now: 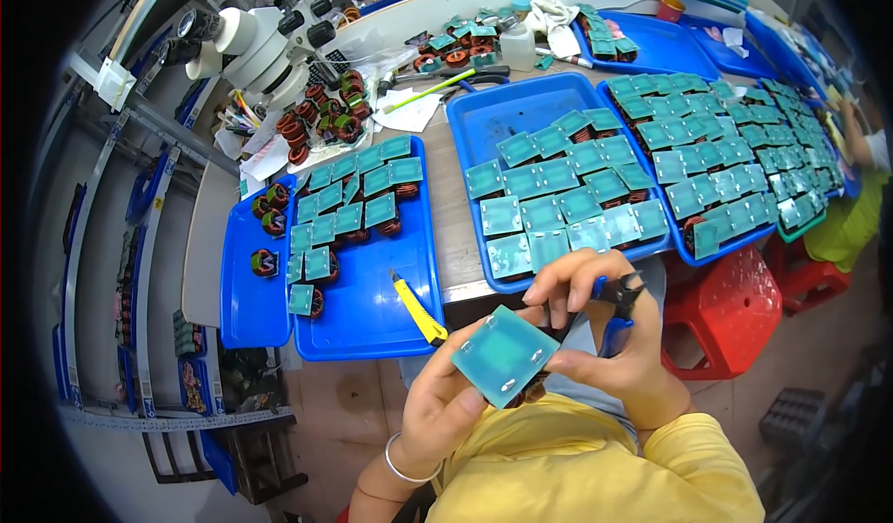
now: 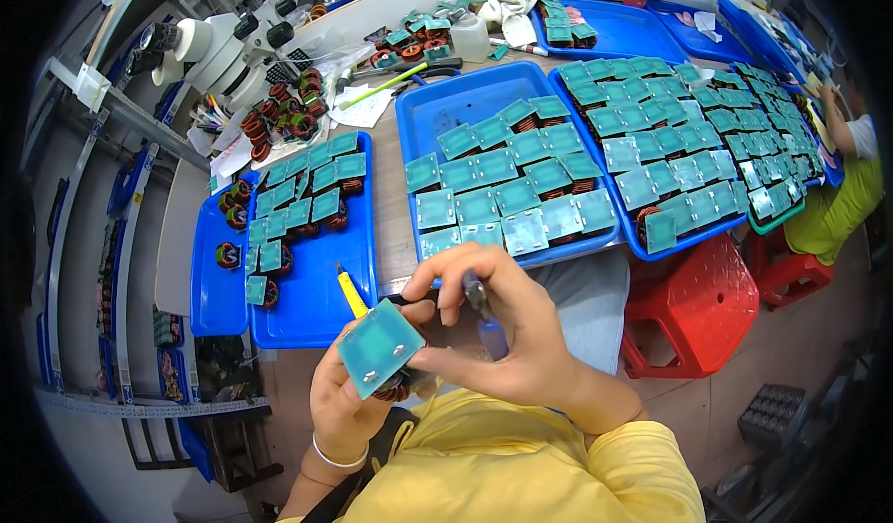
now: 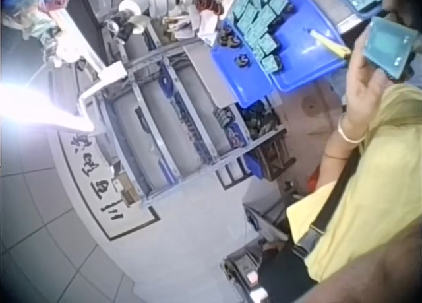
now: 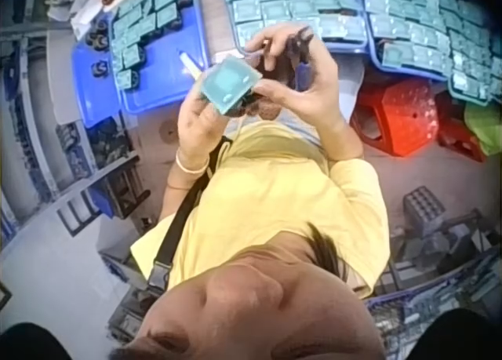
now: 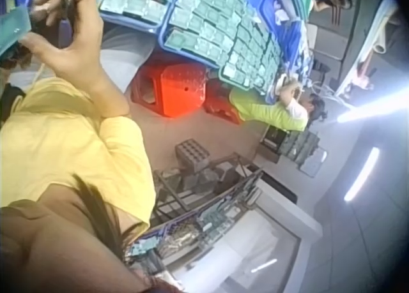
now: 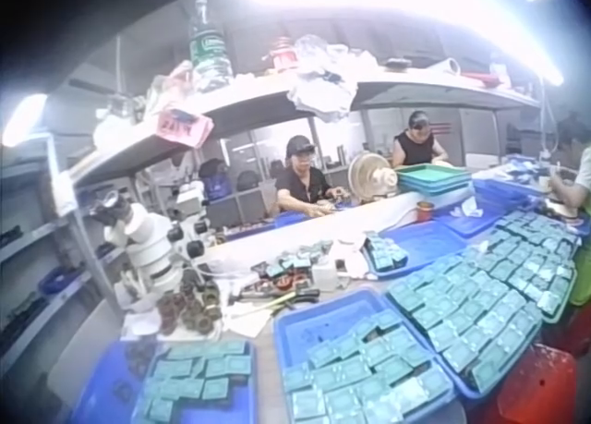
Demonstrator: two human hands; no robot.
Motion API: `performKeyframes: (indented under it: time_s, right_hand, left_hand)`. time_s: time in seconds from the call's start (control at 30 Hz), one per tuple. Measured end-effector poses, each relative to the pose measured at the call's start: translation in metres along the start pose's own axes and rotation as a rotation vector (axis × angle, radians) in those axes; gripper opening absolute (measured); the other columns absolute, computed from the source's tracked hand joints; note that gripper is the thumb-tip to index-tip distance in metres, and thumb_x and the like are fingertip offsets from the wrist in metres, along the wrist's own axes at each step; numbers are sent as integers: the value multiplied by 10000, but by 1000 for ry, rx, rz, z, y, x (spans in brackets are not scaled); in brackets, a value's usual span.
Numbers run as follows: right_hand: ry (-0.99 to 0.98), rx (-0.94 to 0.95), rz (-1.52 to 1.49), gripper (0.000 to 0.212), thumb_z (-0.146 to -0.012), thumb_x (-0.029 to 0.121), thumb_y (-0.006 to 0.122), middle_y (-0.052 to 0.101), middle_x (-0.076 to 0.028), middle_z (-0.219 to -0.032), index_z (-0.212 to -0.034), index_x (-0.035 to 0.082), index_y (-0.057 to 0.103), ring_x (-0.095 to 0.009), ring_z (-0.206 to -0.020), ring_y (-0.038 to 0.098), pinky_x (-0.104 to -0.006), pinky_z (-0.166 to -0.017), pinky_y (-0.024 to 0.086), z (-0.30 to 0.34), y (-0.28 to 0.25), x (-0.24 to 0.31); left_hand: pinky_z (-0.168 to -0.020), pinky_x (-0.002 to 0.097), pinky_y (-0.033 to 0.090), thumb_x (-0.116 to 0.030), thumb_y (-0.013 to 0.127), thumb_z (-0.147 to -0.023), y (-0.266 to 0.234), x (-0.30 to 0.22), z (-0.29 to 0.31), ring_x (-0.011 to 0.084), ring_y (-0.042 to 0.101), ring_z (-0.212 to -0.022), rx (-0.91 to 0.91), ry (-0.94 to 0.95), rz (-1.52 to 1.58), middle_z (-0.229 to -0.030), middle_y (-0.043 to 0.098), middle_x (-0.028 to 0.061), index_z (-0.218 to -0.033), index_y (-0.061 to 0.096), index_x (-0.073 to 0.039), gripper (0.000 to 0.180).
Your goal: Trimming excess wire leads from transformer components using a pair of wire cutters at an assembly workbench.
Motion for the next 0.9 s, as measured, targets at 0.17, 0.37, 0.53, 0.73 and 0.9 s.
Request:
performKeyframes:
  time_s: [0.17,0.37,0.53,0.73,0.9]
  right_hand:
    - [-48,72,285,438,-665,56,775,548,-107,-962,-987,20,480,-163,-828,538,-279,-724,447,-5,7,4]
    - [-6,215,700,387,-697,229,739,532,-123,-792,-927,2,526,-258,-686,545,-303,-632,462,-8,-12,31]
    - [-79,430,1048,454,-692,394,706,500,-91,-731,-887,20,538,-269,-639,511,-332,-567,407,-5,-8,39]
    - [-73,562,1149,434,-686,388,701,479,-76,-711,-872,32,536,-240,-616,508,-327,-540,393,-2,-7,45]
    - [-70,584,1159,431,-683,387,699,477,-72,-710,-860,30,534,-232,-614,508,-326,-539,391,1,-7,47]
  left_hand:
    - [-822,288,464,-178,639,-823,0,-8,-3,155,519,-1016,48,63,-429,-1202,479,134,-1324,299,10,634]
    - [-737,253,486,-224,662,-819,-7,-5,-10,138,574,-894,-66,1,-263,-1005,582,118,-1273,343,-11,594]
    - [-644,239,459,-417,771,-657,0,-8,-11,146,574,-765,-201,93,-442,-920,584,131,-1150,412,3,741]
    - [-731,247,461,-361,830,-579,5,-14,-10,143,566,-840,-209,138,-621,-917,596,106,-1101,432,-36,732]
    - [-735,250,465,-315,852,-549,1,-15,-7,155,577,-869,-206,194,-745,-930,598,100,-1099,440,-52,735]
Point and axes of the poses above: each hand's wrist, its own z-axis away from the middle knuckle, its own y-axis out of the palm, x = y × z, the point moved 2 cm from there along -z, towards the middle knuckle
